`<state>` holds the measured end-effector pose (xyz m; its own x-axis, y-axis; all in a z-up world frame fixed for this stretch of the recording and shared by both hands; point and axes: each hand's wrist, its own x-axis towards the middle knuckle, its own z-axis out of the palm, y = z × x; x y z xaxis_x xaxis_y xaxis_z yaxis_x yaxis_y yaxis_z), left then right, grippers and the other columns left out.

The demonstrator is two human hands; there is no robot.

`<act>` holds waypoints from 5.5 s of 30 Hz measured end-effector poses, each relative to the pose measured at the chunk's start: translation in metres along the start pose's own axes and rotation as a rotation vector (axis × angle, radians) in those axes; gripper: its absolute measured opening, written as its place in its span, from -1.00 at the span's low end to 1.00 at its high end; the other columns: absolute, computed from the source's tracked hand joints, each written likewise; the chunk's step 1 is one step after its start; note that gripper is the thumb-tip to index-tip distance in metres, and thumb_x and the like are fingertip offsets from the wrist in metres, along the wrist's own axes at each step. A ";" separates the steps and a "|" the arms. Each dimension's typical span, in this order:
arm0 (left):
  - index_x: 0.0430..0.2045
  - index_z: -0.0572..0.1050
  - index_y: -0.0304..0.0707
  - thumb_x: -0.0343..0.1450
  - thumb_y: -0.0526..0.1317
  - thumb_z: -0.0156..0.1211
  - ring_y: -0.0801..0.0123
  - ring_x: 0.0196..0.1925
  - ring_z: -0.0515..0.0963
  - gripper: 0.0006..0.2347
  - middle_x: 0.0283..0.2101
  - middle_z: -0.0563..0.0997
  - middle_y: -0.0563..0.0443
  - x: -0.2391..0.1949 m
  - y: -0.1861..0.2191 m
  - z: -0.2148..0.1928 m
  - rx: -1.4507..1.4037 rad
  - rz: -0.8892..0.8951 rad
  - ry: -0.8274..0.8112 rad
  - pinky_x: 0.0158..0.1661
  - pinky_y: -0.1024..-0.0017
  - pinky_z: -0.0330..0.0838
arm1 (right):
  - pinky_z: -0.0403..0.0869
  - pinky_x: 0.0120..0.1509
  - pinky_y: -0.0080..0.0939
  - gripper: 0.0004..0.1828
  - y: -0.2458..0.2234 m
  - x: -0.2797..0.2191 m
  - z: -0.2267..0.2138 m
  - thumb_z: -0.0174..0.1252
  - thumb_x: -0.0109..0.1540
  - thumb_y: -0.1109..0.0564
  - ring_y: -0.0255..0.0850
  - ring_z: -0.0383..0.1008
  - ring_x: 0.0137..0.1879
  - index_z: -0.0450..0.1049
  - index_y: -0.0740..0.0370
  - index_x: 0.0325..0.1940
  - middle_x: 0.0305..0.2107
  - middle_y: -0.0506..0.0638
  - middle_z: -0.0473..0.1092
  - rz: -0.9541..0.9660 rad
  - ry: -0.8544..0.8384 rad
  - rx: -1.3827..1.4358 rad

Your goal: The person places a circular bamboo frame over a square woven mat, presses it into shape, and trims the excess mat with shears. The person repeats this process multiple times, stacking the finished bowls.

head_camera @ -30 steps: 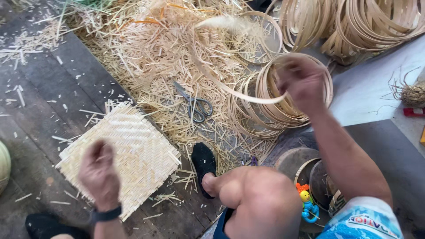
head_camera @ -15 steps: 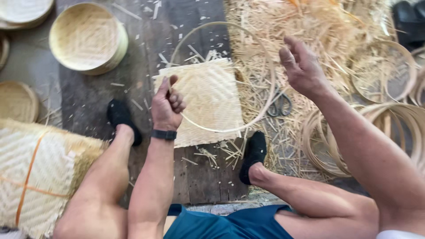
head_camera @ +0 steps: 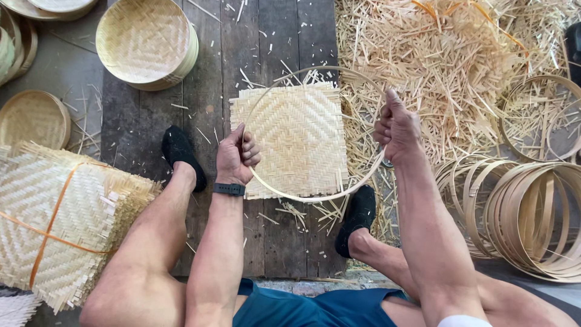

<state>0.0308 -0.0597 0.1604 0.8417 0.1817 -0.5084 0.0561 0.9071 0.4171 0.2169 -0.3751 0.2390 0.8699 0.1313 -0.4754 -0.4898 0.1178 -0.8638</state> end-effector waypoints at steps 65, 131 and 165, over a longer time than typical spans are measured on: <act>-0.69 0.36 -0.08 0.52 -0.03 0.19 0.59 -0.75 0.19 -0.65 -0.73 0.30 0.22 -0.041 -0.023 0.060 0.293 0.108 -0.088 -0.73 0.54 0.08 | 0.52 -0.36 -0.16 -0.38 -0.054 -0.051 0.038 -0.24 0.35 -0.41 -0.40 0.48 -0.34 0.51 0.08 -0.07 -0.32 -0.21 0.47 -0.645 -0.152 -1.039; -0.34 0.71 -0.29 0.19 -0.26 0.56 0.36 -0.37 0.73 -0.76 -0.36 0.74 -0.13 0.081 -0.019 -0.140 1.354 0.418 0.592 -0.24 0.43 0.57 | 0.57 0.03 -0.20 -0.74 0.140 0.048 0.014 0.45 0.12 0.18 -0.16 0.63 -0.23 0.67 0.23 -0.12 -0.32 0.13 0.61 -0.144 0.139 -1.105; -0.04 0.63 0.35 0.44 0.20 0.11 0.44 0.16 0.65 -0.70 0.19 0.62 0.29 0.203 -0.015 -0.024 1.578 0.343 0.109 0.05 0.43 0.56 | -0.09 0.66 0.36 -0.20 0.245 -0.029 0.085 0.09 0.20 0.04 0.07 -0.02 0.63 0.19 0.16 0.56 0.46 0.16 0.08 -1.229 -0.458 -1.800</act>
<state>0.1879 -0.0271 0.0327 0.8941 0.3697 -0.2528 0.4082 -0.4406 0.7995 0.0662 -0.2664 0.0551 0.4167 0.9052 0.0835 0.9048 -0.4219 0.0574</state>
